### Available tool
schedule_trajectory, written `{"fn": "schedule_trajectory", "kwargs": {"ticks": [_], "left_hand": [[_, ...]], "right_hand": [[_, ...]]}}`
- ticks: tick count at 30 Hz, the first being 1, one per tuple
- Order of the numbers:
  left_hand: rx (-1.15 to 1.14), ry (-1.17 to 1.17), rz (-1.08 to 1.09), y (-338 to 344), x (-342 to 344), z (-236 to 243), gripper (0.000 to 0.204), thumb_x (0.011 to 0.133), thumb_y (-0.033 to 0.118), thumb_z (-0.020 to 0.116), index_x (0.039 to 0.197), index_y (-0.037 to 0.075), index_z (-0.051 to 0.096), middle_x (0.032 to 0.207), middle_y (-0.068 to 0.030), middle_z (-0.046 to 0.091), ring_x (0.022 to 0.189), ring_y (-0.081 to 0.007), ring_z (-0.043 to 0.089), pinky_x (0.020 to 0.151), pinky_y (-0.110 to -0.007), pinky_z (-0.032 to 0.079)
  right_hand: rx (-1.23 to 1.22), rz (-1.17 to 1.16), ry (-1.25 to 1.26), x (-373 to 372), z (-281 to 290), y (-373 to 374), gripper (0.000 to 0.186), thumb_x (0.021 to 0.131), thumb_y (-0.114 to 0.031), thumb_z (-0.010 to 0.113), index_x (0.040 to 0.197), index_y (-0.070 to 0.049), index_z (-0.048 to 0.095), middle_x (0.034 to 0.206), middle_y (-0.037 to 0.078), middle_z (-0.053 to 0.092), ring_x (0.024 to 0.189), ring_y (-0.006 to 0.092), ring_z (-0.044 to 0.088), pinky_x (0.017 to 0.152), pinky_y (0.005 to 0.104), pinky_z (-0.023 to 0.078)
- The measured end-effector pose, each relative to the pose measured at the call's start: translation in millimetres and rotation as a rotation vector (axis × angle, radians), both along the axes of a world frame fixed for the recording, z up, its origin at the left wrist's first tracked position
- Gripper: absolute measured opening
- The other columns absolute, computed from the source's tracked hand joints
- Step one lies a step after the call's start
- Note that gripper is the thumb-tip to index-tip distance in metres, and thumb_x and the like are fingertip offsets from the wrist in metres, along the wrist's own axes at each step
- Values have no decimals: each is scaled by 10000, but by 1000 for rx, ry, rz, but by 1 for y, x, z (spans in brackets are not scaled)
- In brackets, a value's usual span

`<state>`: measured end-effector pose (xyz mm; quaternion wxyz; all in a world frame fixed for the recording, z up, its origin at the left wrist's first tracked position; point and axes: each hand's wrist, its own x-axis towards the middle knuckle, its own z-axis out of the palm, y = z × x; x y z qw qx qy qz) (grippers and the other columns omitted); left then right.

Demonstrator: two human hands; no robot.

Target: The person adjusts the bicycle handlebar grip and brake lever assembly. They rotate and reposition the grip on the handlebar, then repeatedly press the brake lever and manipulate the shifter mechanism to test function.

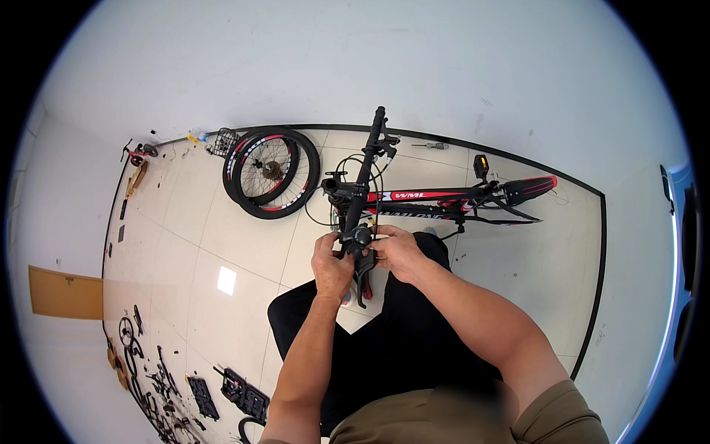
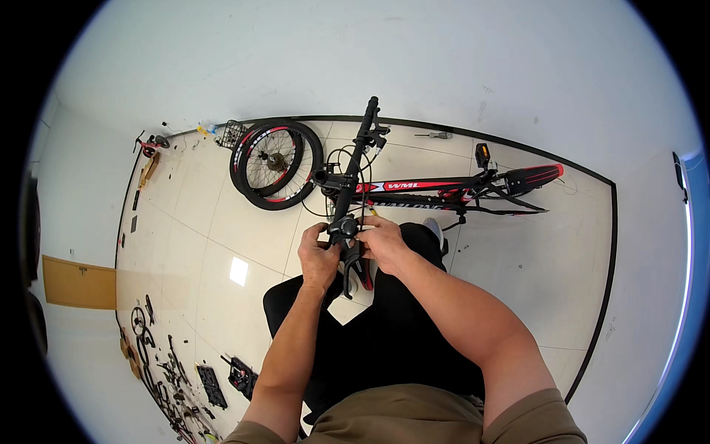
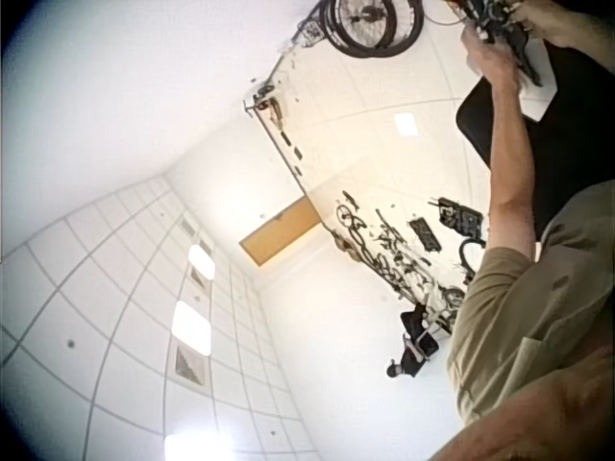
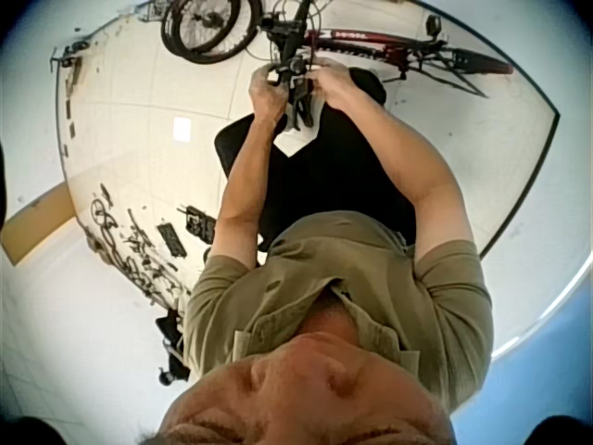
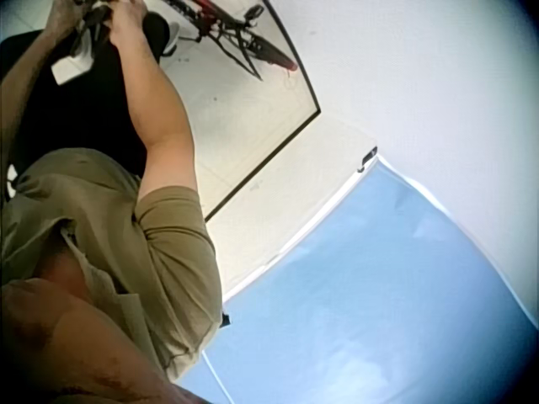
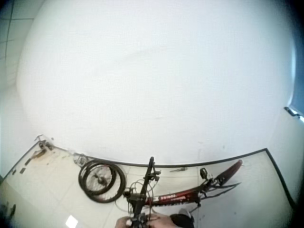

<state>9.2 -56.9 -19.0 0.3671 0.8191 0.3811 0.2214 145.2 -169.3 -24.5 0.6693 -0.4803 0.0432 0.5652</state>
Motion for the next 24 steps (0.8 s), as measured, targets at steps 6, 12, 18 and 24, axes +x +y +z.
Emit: {"fn": "schedule_trajectory", "kwargs": {"ticks": [6, 12, 18, 24], "left_hand": [[34, 5, 25, -1, 0, -1, 454, 820, 8, 784, 1250, -23, 638, 1206, -187, 686, 790, -255, 754, 710, -346, 603], [-8, -4, 39, 0, 1, -1, 422, 839, 45, 793, 1228, -23, 643, 1176, -181, 704, 788, -248, 752, 703, -347, 603], [34, 0, -3, 4, -1, -7, 403, 845, 40, 784, 1217, -23, 641, 1168, -179, 706, 793, -248, 754, 695, -350, 603], [17, 8, 37, 0, 0, -5, 413, 847, 28, 771, 1232, -18, 629, 1121, -173, 724, 790, -244, 753, 691, -352, 600]], "right_hand": [[15, 1, 5, 0, -1, 0, 345, 964, 60, 586, 1298, -24, 591, 958, 84, 710, 822, 187, 719, 764, 386, 596], [2, 19, -13, 0, 2, -1, 346, 968, 46, 583, 1308, -21, 581, 1019, 113, 699, 915, 235, 713, 848, 439, 594], [1, 24, -9, 0, -1, 0, 365, 966, 51, 579, 1325, -19, 573, 1016, 112, 699, 914, 232, 712, 850, 435, 592], [-5, 11, -3, 1, 2, -1, 335, 958, 54, 590, 1281, -34, 612, 930, 84, 712, 820, 184, 717, 785, 393, 589]]}}
